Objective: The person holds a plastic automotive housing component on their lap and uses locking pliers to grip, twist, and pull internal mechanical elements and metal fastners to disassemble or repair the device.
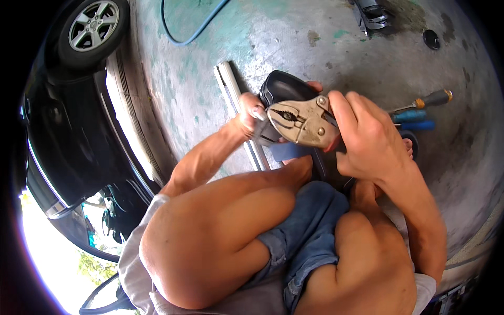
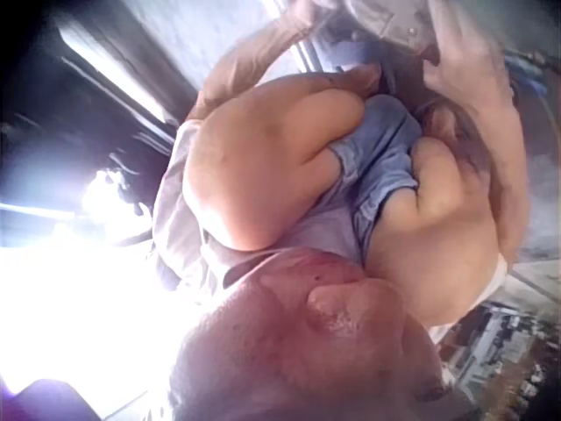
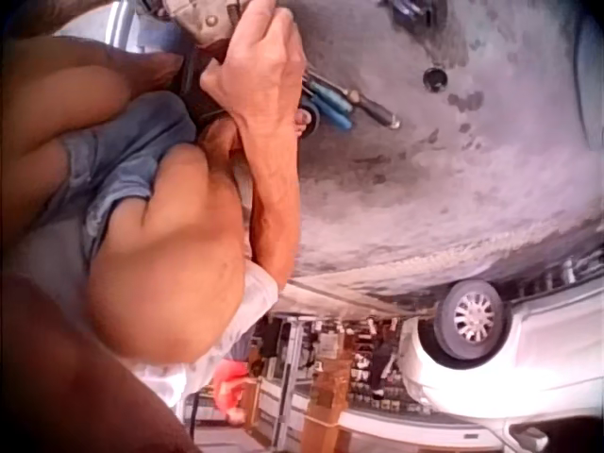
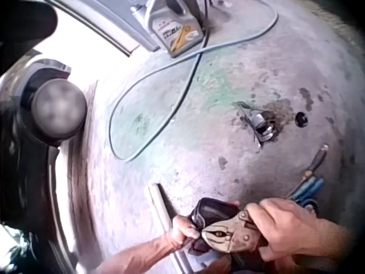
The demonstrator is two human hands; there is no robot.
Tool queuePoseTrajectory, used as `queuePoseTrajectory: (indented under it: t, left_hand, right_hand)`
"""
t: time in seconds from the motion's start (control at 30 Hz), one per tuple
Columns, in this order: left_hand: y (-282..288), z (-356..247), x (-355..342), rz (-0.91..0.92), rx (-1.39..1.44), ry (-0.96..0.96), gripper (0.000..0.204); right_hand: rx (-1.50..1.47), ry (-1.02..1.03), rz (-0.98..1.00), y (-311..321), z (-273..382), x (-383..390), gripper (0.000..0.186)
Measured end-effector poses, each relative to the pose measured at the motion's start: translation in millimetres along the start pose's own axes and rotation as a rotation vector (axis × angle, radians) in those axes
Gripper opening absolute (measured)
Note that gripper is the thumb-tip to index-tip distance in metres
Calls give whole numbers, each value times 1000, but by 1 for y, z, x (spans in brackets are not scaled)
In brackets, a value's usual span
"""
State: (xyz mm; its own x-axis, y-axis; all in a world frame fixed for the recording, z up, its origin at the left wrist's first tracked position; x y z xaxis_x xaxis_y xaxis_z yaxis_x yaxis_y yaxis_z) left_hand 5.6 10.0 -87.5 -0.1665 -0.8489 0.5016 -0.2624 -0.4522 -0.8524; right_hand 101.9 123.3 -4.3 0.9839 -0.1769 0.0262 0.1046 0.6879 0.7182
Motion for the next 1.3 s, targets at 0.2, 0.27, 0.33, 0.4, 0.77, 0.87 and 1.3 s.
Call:
queuePoseTrajectory:
  t: [0.2, 0.27, 0.33, 0.4, 0.77, 0.87, 1.3]
  left_hand:
    - [-2, -6, -12, 78, 133, -4, 118]
    - [-8, -15, -6, 35, -9, -20, 116]
    - [-19, -59, 4, -66, -248, -339, 105]
    - [-30, -75, 5, -78, -366, -442, 98]
    - [-86, -104, 41, -162, -1439, -935, 97]
    - [-100, -99, 43, -90, -1583, -1011, 101]
    - [-86, -100, 49, -203, -1500, -1004, 99]
  right_hand:
    - [-32, -2, -26, 11, -8, -20, 72]
    - [-60, -32, -15, 16, -4, -26, 73]
    - [26, -8, -49, 24, 10, -29, 72]
    - [-69, -129, -40, 22, 3, -16, 71]
    - [-264, -356, -60, 12, -13, 5, 68]
    - [-227, -316, -80, 14, -10, 2, 68]
    - [26, -244, -106, 7, -9, -3, 76]
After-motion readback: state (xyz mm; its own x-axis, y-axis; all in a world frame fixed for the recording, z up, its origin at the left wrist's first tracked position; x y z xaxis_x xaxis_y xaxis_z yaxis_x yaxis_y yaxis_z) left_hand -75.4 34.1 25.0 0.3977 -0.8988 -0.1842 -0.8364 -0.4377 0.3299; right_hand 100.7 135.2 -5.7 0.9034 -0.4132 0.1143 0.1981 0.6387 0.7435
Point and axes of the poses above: each hand's wrist, its own x-axis away from the middle knuckle, its own y-axis out of the back of the hand, z = x × y, the point moved 9 cm from there along -x, towards the middle knuckle, and after that the axes turned 9 degrees about x, right-handed, at the moved point
